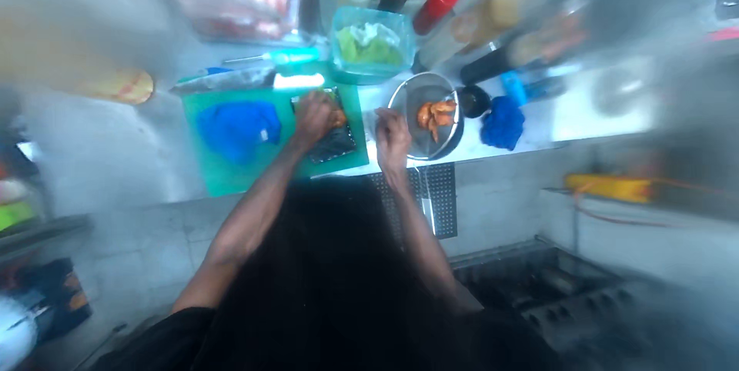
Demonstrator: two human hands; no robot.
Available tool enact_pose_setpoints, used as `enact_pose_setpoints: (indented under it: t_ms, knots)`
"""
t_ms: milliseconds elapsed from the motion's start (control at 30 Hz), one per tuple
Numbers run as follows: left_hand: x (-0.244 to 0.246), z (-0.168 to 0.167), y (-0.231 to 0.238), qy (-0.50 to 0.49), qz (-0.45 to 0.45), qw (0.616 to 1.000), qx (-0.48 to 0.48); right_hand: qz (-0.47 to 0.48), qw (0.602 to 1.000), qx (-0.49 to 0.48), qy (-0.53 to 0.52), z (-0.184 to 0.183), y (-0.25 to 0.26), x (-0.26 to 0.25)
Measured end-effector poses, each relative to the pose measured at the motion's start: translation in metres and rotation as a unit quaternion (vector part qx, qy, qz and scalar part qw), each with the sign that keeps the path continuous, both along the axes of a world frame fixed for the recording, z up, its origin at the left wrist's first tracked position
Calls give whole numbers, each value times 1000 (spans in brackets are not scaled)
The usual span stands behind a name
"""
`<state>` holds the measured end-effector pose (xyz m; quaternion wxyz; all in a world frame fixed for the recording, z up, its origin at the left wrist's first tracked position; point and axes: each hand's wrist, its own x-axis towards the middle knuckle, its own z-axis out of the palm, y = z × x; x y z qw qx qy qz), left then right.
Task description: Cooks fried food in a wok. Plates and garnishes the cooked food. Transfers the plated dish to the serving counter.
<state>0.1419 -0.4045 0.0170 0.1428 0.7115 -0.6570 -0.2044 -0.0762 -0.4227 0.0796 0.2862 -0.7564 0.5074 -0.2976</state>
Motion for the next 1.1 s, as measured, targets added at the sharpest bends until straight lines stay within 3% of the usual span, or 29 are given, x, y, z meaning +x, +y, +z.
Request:
enact_pose_setpoints:
  t_ms: [133, 267, 367, 500, 733, 900, 1100]
  knots:
    - [-2, -3, 1, -12, 18, 1000, 9, -38, 999, 15, 27, 36, 12, -68]
    - [-2, -1, 2, -11, 27, 1000, 9, -220, 975, -3, 36, 19, -20, -139]
    - [1, 4, 6, 27, 50, 998, -27, -261, 958, 56, 108, 19, -42, -163]
    - [9, 20, 21, 80, 90, 991, -66, -234, 923, 194, 235, 12, -62, -157]
    - [34, 40, 87, 113, 222, 955, -159, -268, 889, 245, 280, -5, -75, -122]
    - [40, 33, 133, 158, 295, 931, -148, -283, 904, 226, 226, 0, -75, -113]
    - [22, 45, 164, 212, 298, 924, -111, -266, 924, 134, 241, 27, -75, -105]
